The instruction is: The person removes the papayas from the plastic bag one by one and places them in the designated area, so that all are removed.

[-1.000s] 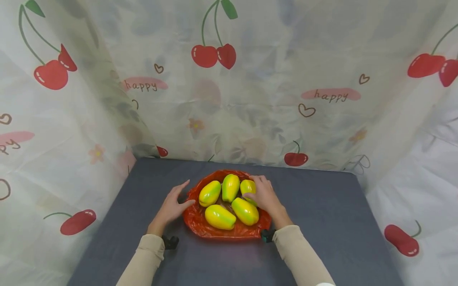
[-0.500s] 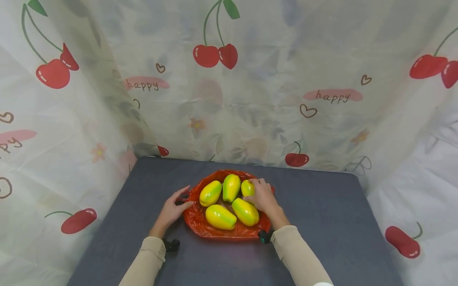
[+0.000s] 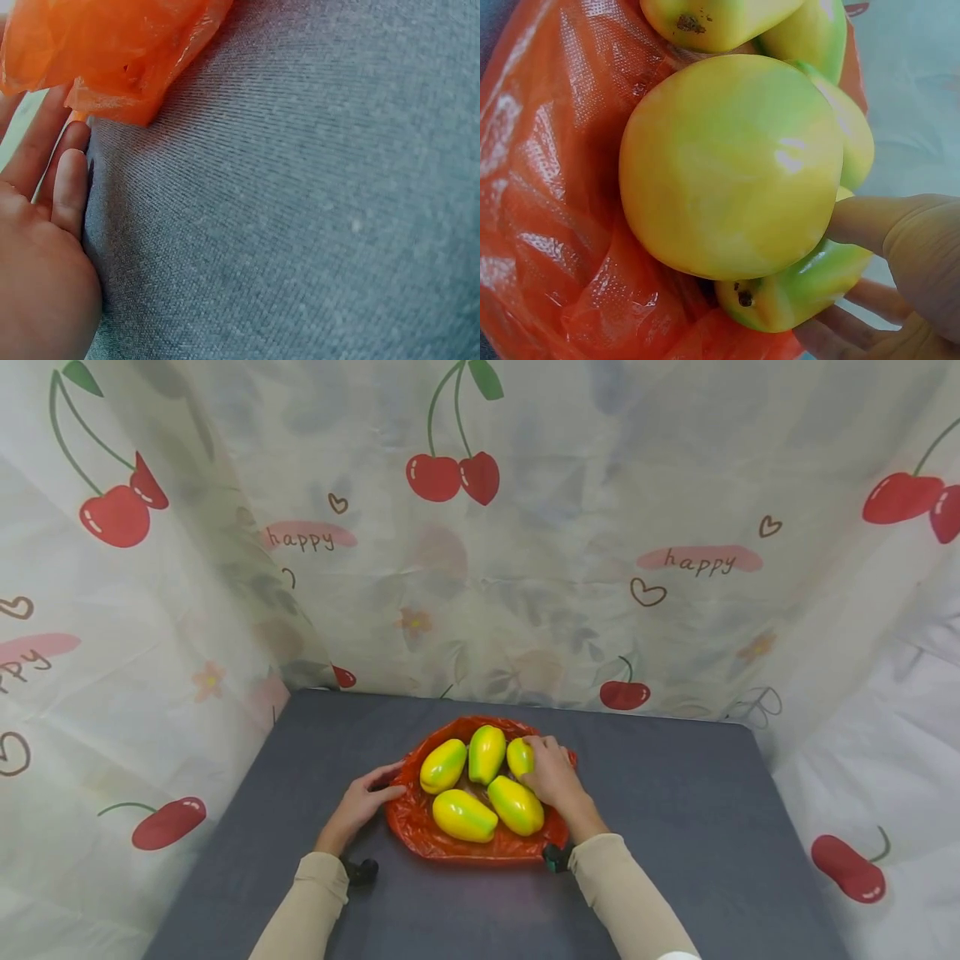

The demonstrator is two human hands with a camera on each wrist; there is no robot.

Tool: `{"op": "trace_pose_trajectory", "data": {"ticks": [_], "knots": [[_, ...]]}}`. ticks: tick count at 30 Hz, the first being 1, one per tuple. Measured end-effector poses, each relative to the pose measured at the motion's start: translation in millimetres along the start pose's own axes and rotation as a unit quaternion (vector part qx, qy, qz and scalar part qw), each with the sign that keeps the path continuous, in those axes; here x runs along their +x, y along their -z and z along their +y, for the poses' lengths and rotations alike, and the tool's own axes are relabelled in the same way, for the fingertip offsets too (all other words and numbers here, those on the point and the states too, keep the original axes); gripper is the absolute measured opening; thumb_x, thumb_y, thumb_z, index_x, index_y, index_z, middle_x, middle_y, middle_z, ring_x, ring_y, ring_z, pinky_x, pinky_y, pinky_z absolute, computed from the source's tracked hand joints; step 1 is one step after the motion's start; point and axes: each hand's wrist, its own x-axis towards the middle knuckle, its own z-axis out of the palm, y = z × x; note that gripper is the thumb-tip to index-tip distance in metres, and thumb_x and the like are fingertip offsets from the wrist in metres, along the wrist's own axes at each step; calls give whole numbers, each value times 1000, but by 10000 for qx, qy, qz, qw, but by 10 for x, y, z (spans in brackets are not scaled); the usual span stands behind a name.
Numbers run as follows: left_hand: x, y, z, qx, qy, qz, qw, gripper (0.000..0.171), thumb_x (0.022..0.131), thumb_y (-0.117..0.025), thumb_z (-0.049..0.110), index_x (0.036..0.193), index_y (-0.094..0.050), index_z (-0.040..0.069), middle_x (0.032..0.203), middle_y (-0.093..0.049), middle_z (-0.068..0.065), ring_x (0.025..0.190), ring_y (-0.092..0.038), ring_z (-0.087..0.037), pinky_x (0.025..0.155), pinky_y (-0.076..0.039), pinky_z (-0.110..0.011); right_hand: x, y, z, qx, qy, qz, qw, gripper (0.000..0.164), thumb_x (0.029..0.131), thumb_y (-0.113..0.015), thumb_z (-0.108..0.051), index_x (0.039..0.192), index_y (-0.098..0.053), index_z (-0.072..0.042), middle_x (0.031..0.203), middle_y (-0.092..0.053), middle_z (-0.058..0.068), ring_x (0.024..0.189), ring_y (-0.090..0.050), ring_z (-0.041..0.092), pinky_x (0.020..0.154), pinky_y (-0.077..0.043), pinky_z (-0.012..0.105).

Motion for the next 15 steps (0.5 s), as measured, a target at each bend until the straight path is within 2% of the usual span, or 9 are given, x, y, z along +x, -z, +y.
{"op": "trace_pose_trajectory", "data": {"ticks": [7,15], "knots": [[-18,3,33,-104,104,-130,9998,55,86,-78,46,138,-62,38,147,-60,3,138,-51,-25,122,-35,-56,-27,6,17,-16,70,63,10000,64,89,-76,-15,147,-49,-4,141,-54,24,126,-53,43,106,-46,60],[-67,11,61,-318,122,-117,9994,53,89,-77,40,139,-62,36,147,-60,2,140,-50,-26,122,-35,-55,-46,19,2,61,198,217,9995,65,88,-76,-18,146,-50,-6,142,-54,23,127,-52,44,108,-45,61]]}}
